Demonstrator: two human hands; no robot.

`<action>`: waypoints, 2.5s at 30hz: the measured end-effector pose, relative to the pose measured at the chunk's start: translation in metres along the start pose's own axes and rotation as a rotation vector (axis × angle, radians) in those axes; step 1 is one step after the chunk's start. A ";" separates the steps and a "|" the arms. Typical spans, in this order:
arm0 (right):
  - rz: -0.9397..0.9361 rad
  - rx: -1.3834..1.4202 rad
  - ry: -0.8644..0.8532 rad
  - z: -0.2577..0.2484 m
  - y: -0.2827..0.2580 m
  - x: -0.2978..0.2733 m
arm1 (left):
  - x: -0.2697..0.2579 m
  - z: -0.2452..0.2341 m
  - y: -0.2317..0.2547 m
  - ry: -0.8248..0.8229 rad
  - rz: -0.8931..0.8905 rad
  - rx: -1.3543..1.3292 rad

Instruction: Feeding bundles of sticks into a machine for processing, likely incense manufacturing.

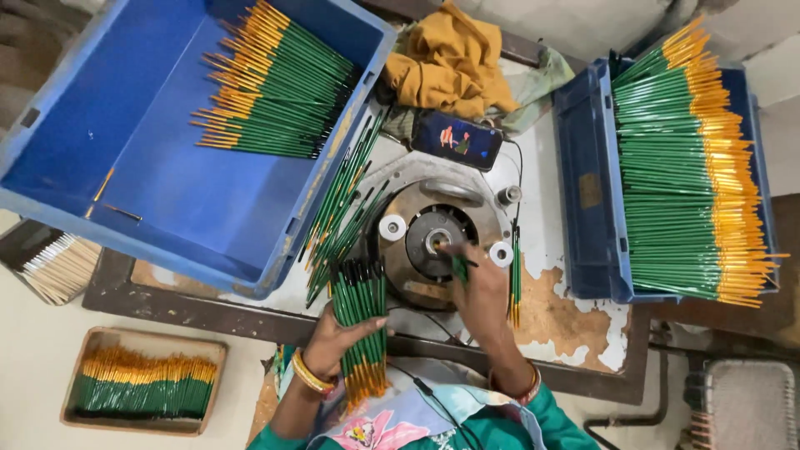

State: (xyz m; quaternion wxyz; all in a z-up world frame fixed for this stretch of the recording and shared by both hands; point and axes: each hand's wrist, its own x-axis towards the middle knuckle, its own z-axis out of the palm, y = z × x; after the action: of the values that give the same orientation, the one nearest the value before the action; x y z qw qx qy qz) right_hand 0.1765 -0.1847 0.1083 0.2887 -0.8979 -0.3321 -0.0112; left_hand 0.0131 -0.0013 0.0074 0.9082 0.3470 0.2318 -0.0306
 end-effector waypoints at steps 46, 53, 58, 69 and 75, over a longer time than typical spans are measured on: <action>-0.020 0.224 -0.183 -0.017 -0.027 -0.011 | -0.011 0.010 0.009 -0.143 0.219 0.359; 0.373 0.262 -0.126 -0.061 0.000 -0.012 | -0.002 -0.005 -0.002 -0.134 0.218 0.453; 0.028 -0.141 -0.019 -0.017 0.021 0.005 | -0.007 -0.003 -0.005 0.122 -0.235 -0.290; 0.071 -0.056 -0.175 0.016 0.041 0.009 | -0.002 -0.021 -0.017 0.116 -0.041 -0.021; 0.073 -0.022 -0.012 0.012 0.014 0.002 | -0.009 -0.011 0.003 0.042 0.049 0.071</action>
State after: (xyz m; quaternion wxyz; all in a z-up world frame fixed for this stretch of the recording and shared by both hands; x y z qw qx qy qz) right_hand 0.1846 -0.1855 0.0919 0.2768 -0.9127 -0.3007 0.0012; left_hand 0.0013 0.0073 0.0060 0.8908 0.3851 0.2409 -0.0092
